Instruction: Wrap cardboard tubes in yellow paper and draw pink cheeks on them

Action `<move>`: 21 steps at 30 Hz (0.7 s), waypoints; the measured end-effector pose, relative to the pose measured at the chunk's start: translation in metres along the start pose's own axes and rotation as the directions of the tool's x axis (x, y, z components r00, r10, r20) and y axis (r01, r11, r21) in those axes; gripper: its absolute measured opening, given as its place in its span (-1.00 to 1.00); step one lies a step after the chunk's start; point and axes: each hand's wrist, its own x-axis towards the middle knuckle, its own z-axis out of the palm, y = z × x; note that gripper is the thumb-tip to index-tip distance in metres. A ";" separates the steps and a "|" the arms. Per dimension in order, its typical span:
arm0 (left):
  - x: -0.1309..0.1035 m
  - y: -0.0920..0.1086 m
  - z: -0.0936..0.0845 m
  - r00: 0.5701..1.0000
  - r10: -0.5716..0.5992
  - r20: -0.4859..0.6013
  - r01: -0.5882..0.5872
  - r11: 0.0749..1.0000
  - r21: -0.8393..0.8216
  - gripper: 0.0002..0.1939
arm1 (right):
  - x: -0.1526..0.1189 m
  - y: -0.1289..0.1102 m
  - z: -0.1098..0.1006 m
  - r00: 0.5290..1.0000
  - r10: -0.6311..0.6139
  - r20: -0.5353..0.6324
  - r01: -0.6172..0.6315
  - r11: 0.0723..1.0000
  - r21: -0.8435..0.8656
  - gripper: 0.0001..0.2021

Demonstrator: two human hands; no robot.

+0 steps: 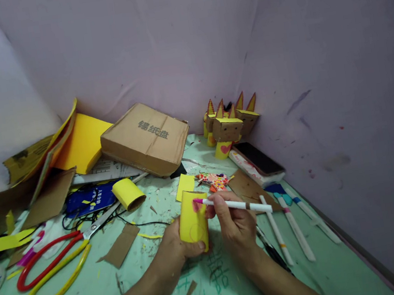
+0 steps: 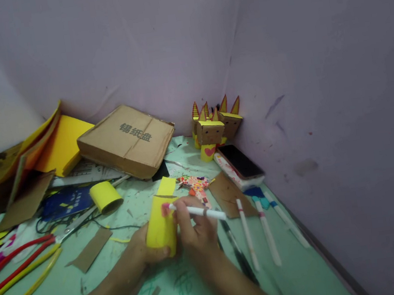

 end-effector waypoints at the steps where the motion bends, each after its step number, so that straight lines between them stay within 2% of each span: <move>1: 0.000 0.000 0.000 1.000 0.000 -0.002 0.000 1.000 -0.003 -0.44 | 0.000 0.000 0.000 1.000 0.006 0.005 -0.006 1.000 -0.004 -0.83; 21: -0.002 0.004 0.002 1.000 -0.020 0.000 0.020 1.000 -0.018 -0.39 | -0.005 0.002 -0.002 0.999 0.013 0.040 -0.011 0.998 -0.055 -0.83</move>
